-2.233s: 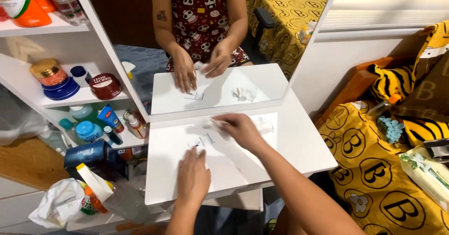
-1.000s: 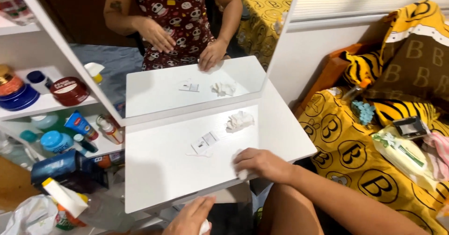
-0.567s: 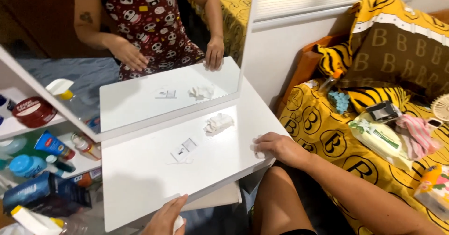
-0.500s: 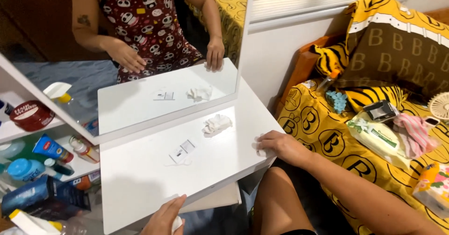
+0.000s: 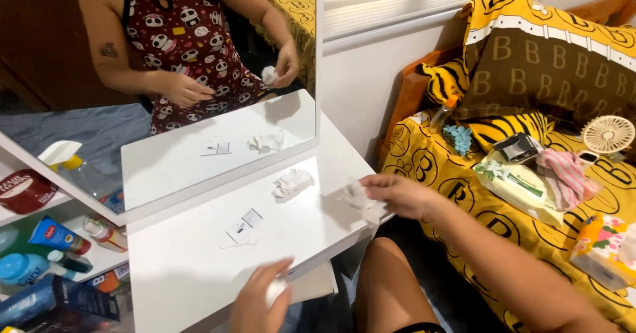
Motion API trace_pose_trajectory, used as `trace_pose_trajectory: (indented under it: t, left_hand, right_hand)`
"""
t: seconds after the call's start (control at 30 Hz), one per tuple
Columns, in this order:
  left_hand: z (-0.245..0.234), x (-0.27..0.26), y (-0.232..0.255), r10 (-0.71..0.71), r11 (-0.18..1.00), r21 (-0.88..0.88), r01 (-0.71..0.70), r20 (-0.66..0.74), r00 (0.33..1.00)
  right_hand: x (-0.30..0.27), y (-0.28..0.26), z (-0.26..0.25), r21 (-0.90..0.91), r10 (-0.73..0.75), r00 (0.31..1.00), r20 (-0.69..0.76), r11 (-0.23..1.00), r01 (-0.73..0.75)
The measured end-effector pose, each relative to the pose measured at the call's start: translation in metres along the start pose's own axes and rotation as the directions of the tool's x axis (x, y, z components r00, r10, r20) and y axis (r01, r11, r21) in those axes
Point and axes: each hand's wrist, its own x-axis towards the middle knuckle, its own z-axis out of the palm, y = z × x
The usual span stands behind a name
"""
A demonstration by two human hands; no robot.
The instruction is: Cleaning a vanity mirror and organizing various cosmetic bottles and jars on a shelf.
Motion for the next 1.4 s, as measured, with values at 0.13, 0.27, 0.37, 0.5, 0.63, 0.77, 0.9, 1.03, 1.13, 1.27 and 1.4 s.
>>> trace_pose_trajectory:
  t: [0.13, 0.27, 0.37, 0.5, 0.63, 0.77, 0.9, 1.03, 1.13, 1.27, 1.4]
  left_hand:
    - [0.013, 0.039, 0.078, -0.021, 0.973, -0.23, -0.029, -0.209, 0.978]
    - [0.027, 0.061, 0.093, -0.048, 0.959, -0.281, -0.028, -0.259, 0.965]
    - [0.032, 0.064, 0.089, -0.147, 0.905, -0.426, 0.024, -0.26, 0.954]
    - [0.025, 0.063, 0.1, -0.124, 0.952, -0.305, 0.026, -0.308, 0.943]
    - [0.03, 0.067, 0.083, -0.156, 0.963, -0.264, 0.062, -0.349, 0.924]
    - [0.028, 0.066, 0.076, -0.199, 0.96, -0.25, 0.128, -0.285, 0.938]
    - [0.019, 0.067, 0.038, -0.38, 0.877, -0.422, 0.23, -0.314, 0.87]
    - [-0.007, 0.06, 0.03, -0.437, 0.779, -0.609, 0.151, -0.355, 0.826]
    - [-0.019, 0.058, 0.015, -0.558, 0.284, -0.959, 0.023, -0.146, 0.817]
    - [-0.046, 0.053, 0.04, -0.615, 0.148, -0.987, 0.068, -0.038, 0.788]
    - [-0.054, 0.049, 0.031, -0.574, 0.17, -0.984, 0.059, -0.05, 0.818]
  right_hand:
    - [0.015, 0.011, 0.049, 0.448, 0.035, 0.996, 0.078, 0.892, -0.067]
    - [0.02, 0.016, 0.084, 0.563, -0.05, 0.994, 0.097, 0.826, -0.013]
    - [0.019, 0.02, 0.088, 0.568, -0.069, 0.996, 0.058, 0.823, 0.024]
    - [0.018, 0.038, 0.084, 0.437, -0.102, 0.995, 0.023, 0.896, 0.081]
    - [-0.006, 0.004, 0.102, 0.048, -0.22, 0.976, -0.003, 0.974, 0.219]
    - [-0.001, 0.003, 0.099, -0.301, -0.302, 0.952, -0.042, 0.913, 0.276]
    - [0.047, 0.003, 0.052, -0.704, -0.467, 0.825, -0.319, 0.699, 0.123]
    - [0.069, -0.004, 0.064, -0.805, -0.604, 0.659, -0.447, 0.594, -0.002]
    - [0.066, 0.026, 0.106, -0.797, -0.617, 0.706, -0.347, 0.591, 0.124]
    - [0.039, 0.06, 0.155, -0.822, -0.714, 0.699, -0.048, 0.426, 0.378]
    - [0.043, 0.057, 0.12, -0.281, -0.397, 0.891, -0.218, 0.9, 0.332]
